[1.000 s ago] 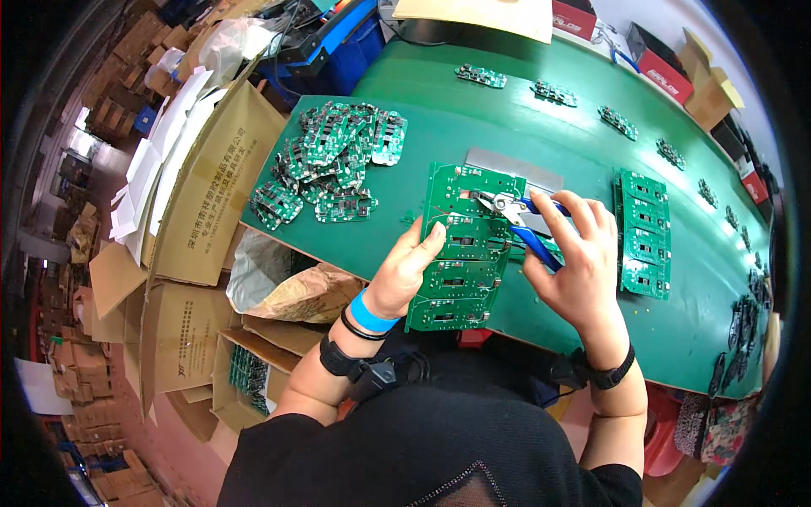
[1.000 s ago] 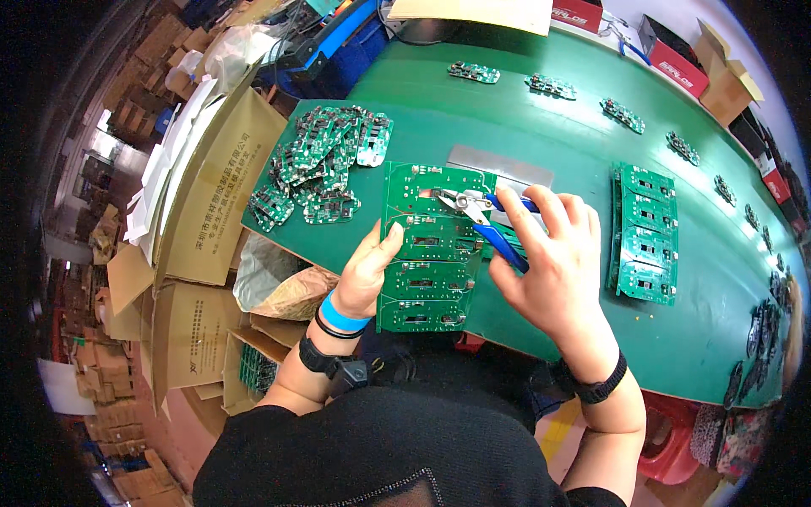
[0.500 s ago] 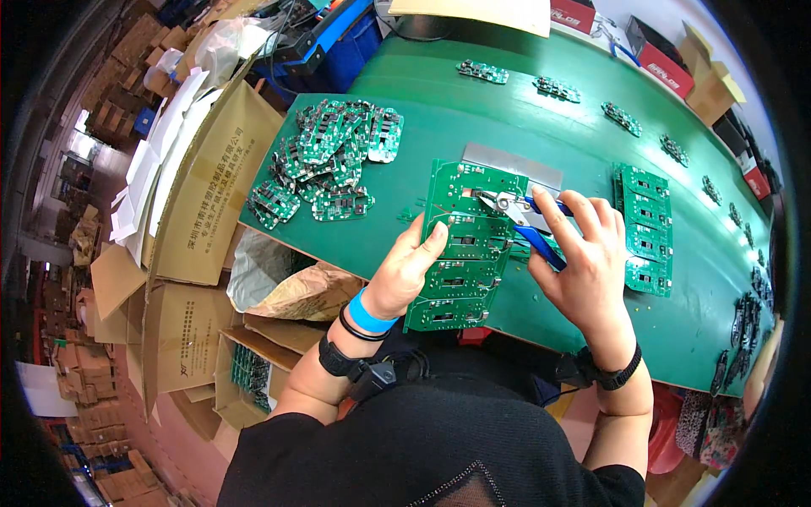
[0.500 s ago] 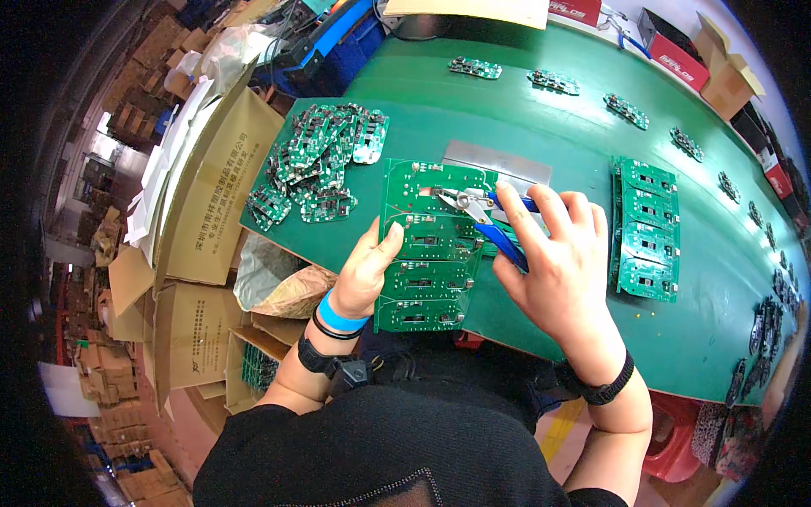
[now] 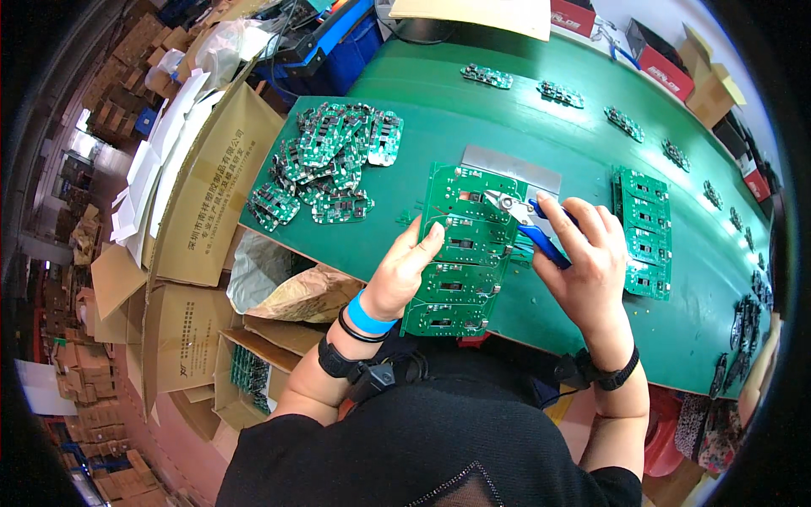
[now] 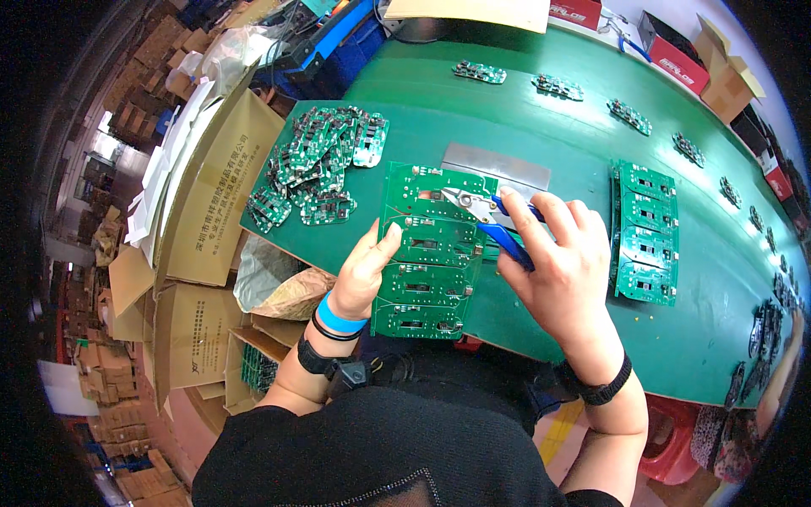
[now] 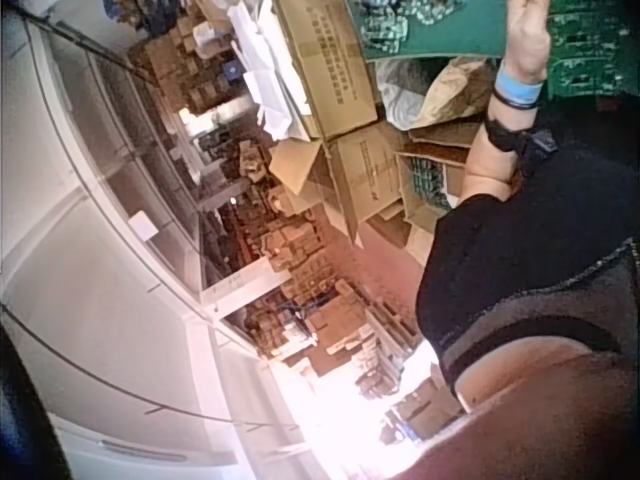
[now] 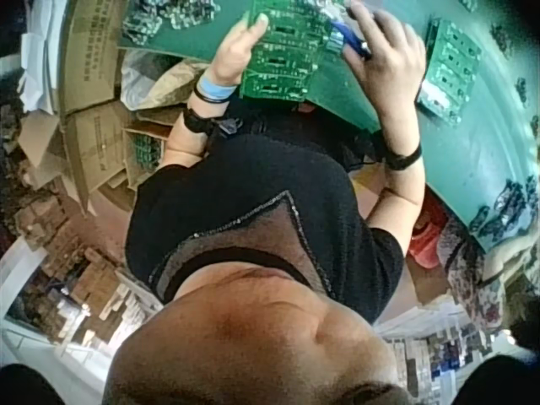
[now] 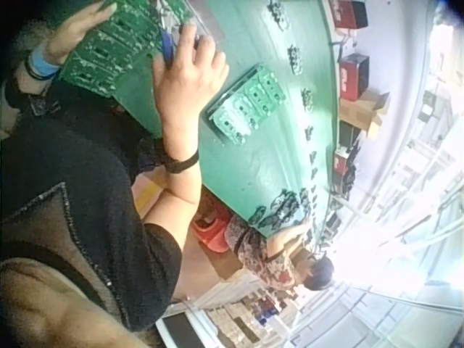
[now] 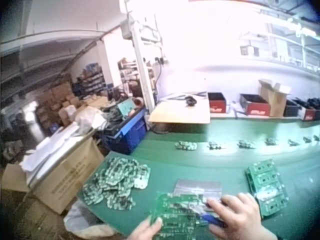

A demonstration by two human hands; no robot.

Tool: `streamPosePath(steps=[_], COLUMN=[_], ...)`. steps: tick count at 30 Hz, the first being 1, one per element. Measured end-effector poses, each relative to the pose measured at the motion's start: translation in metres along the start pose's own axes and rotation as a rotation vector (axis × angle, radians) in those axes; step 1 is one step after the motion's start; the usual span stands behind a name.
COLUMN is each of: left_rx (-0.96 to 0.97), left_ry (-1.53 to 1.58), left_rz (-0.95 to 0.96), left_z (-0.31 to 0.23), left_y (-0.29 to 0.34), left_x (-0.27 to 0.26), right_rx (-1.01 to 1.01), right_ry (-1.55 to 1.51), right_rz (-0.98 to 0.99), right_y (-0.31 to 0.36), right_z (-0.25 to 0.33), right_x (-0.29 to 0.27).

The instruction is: The person uses blue-handled pliers to trim excess green material from the edges of rectangular circuit boards. They handle the boards one at a time, cutting along the edges and then placing the finished pieces into a pile on the table.

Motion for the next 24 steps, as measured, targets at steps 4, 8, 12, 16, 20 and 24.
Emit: streamPosePath(steps=[4,8,12,16,20,24], left_rx=[0.023,0.065,0.098,0.077,0.085,0.106], left_ry=[0.006,-0.105,-0.124,-0.092,-0.082,-0.226], left_rz=[-0.025,-0.055,-0.034,0.008,0.007,-0.060], left_z=[-0.001,0.000,-0.006,-0.009,-0.006,-0.004], left_y=[0.001,0.000,0.003,0.003,0.003,0.002], left_x=[-0.002,-0.007,0.005,0.009,0.009,-0.001], right_rx=[-0.011,-0.024,-0.033,-0.051,-0.035,-0.027], right_ry=[0.016,0.054,0.076,0.085,0.069,0.043], right_rz=[-0.016,-0.005,-0.016,-0.021,0.018,-0.027], right_y=[-0.005,-0.006,-0.005,-0.004,-0.002,-0.003], right_z=[0.004,0.004,0.005,0.005,0.004,0.004], right_x=[-0.004,-0.001,-0.001,-0.001,0.000,-0.002])
Point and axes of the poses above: each hand's wrist, its own y-axis away from the middle knuckle, its own x-axis out of the palm, z = x × y, the point moved 3 cm from there along -y, towards the middle knuckle, and after that the axes turned 2 degrees about -x, right-handed, at the moved point
